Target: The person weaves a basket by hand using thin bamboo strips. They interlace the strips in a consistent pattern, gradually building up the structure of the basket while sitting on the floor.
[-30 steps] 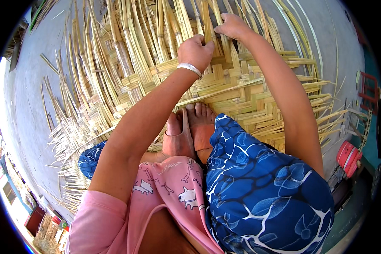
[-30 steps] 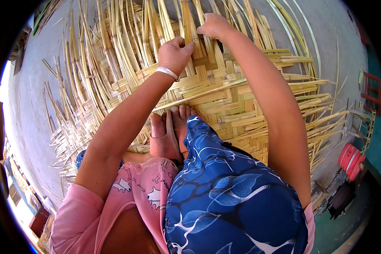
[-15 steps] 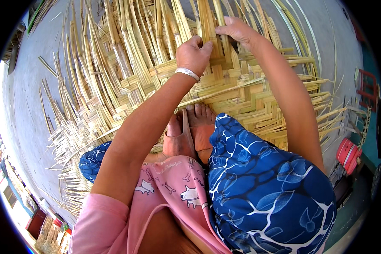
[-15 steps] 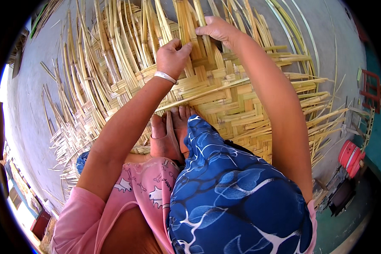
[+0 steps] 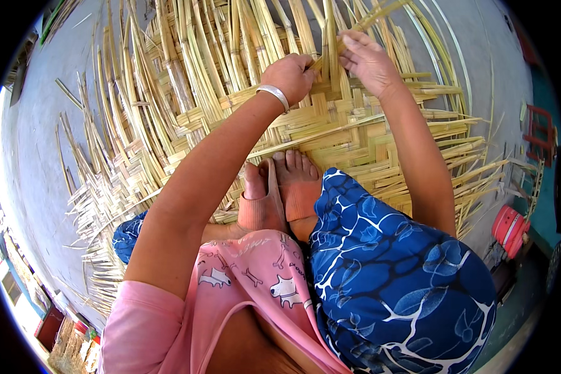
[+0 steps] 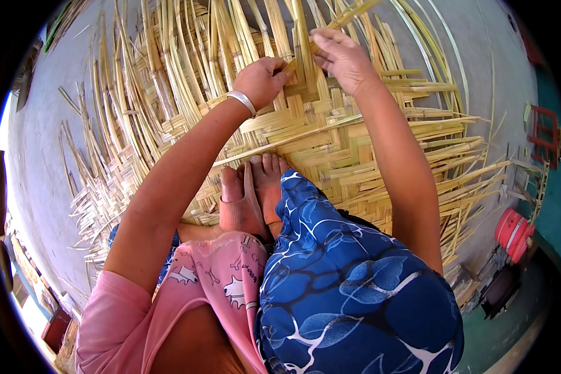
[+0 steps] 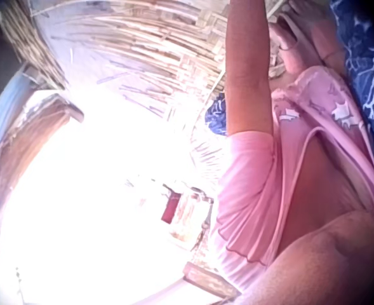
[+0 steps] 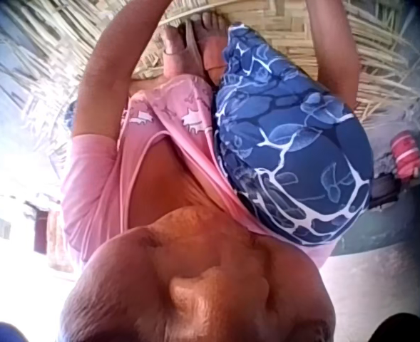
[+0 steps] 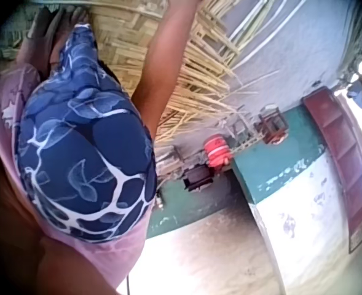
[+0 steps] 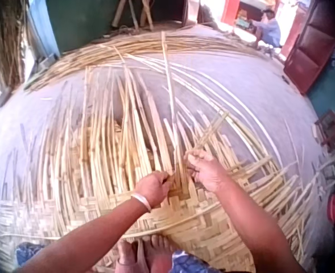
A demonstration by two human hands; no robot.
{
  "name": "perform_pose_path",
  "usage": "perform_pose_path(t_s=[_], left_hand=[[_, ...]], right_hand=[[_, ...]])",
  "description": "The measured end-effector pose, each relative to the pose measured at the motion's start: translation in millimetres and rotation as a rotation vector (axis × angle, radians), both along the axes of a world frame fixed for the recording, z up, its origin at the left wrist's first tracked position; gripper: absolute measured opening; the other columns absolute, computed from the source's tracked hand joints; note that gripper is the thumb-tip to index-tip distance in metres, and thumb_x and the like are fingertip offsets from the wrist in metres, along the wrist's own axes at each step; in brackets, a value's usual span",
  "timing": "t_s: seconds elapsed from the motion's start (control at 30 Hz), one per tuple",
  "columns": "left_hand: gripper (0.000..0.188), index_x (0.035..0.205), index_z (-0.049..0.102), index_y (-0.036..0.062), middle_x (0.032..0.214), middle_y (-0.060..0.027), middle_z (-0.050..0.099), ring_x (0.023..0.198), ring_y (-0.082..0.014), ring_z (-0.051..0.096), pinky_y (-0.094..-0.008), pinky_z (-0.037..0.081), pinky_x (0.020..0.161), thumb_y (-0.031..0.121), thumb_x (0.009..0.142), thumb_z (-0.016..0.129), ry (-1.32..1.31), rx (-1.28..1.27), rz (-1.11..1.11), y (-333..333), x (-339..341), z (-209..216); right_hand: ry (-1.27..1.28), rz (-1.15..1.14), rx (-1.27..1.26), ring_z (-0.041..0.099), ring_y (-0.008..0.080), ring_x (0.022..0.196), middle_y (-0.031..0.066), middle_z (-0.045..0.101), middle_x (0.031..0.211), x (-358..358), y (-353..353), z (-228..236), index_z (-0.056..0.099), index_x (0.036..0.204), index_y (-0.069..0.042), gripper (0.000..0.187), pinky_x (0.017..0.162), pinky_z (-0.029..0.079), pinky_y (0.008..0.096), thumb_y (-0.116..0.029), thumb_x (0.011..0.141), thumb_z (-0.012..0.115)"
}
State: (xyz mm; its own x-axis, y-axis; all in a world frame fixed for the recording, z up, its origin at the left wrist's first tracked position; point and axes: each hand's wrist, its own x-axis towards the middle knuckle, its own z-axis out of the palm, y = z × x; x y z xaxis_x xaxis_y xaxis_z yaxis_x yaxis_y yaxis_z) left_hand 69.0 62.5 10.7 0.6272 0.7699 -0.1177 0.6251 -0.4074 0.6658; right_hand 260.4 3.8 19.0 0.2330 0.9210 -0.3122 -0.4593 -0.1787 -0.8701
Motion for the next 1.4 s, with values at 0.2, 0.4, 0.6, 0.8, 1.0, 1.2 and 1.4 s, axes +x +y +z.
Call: perform_pose_path(t_s=[0.2,0.4,0.6,0.8,1.0,1.2,1.4], left_hand=[[0.028,0.109,0.063,0.0071,0.095,-0.0098,0.067,0.08,-0.021,0.066,-0.0324,0.051,0.07,0.022,0.086,0.06,-0.074,-0.156,0.051,2,-2,-7],[0.026,0.112,0.06,0.0037,0.102,-0.0091,0.063,0.074,-0.0164,0.066,-0.0289,0.052,0.066,0.01,0.087,0.058,-0.45,-0.252,0.263,-10,-12,-29],[0.016,0.095,0.069,0.0082,0.092,-0.0078,0.061,0.082,-0.0276,0.062,-0.0348,0.05,0.073,0.013,0.084,0.059,-0.158,0.094,0.077,-22,-9,-12],[0.016,0.095,0.068,0.0098,0.093,-0.0085,0.059,0.082,-0.0292,0.062,-0.0377,0.051,0.072,0.014,0.085,0.056,0.002,0.133,-0.072,-16,-11,-8],[0.02,0.101,0.063,0.005,0.098,-0.0103,0.059,0.083,-0.0319,0.062,-0.0402,0.051,0.075,0.013,0.086,0.053,0.124,0.222,-0.373,-2,8,10],[0.033,0.116,0.057,0.0038,0.115,-0.0154,0.057,0.09,-0.0339,0.061,-0.041,0.05,0.079,0.02,0.087,0.056,0.005,0.099,-0.246,-18,60,2],[0.031,0.088,0.069,0.008,0.082,-0.0118,0.068,0.081,-0.0286,0.065,-0.0393,0.051,0.073,0.037,0.081,0.061,0.229,-0.173,-0.153,-6,87,23]], right_hand=[[-0.45,-0.135,-0.248,0.058,0.008,0.071,0.0021,0.062,0.086,11,-32,-7,0.061,0.109,-0.006,0.024,0.06,0.046,0.0209,-0.013,0.086,0.063],[-0.927,-0.194,-0.334,0.065,0.0132,0.061,0.0075,0.068,0.077,1,-33,-28,0.067,0.101,-0.009,0.023,0.062,0.048,0.0271,-0.02,0.082,0.063],[-0.98,-0.222,-0.341,0.065,0.0154,0.062,0.0072,0.068,0.081,-2,-36,-26,0.067,0.099,-0.01,0.021,0.066,0.049,0.029,-0.021,0.081,0.062],[-1.112,-0.255,-0.324,0.064,0.0137,0.072,0.0086,0.068,0.083,-6,-51,-33,0.067,0.1,-0.009,0.022,0.068,0.05,0.0289,-0.02,0.082,0.062],[-0.378,-0.301,-0.177,0.058,0.0151,0.082,0.0033,0.061,0.092,19,-60,-27,0.063,0.107,-0.006,0.024,0.072,0.05,0.0274,-0.02,0.088,0.059],[0.2,-0.435,-0.016,0.052,0.0229,0.095,0.0099,0.055,0.099,46,-73,-9,0.056,0.096,-0.004,0.029,0.088,0.046,0.0379,-0.032,0.092,0.051],[0.262,-0.311,0.023,0.053,0.0256,0.095,0.0115,0.055,0.095,79,-80,-19,0.052,0.089,-0.004,0.03,0.089,0.047,0.041,-0.033,0.094,0.048]])
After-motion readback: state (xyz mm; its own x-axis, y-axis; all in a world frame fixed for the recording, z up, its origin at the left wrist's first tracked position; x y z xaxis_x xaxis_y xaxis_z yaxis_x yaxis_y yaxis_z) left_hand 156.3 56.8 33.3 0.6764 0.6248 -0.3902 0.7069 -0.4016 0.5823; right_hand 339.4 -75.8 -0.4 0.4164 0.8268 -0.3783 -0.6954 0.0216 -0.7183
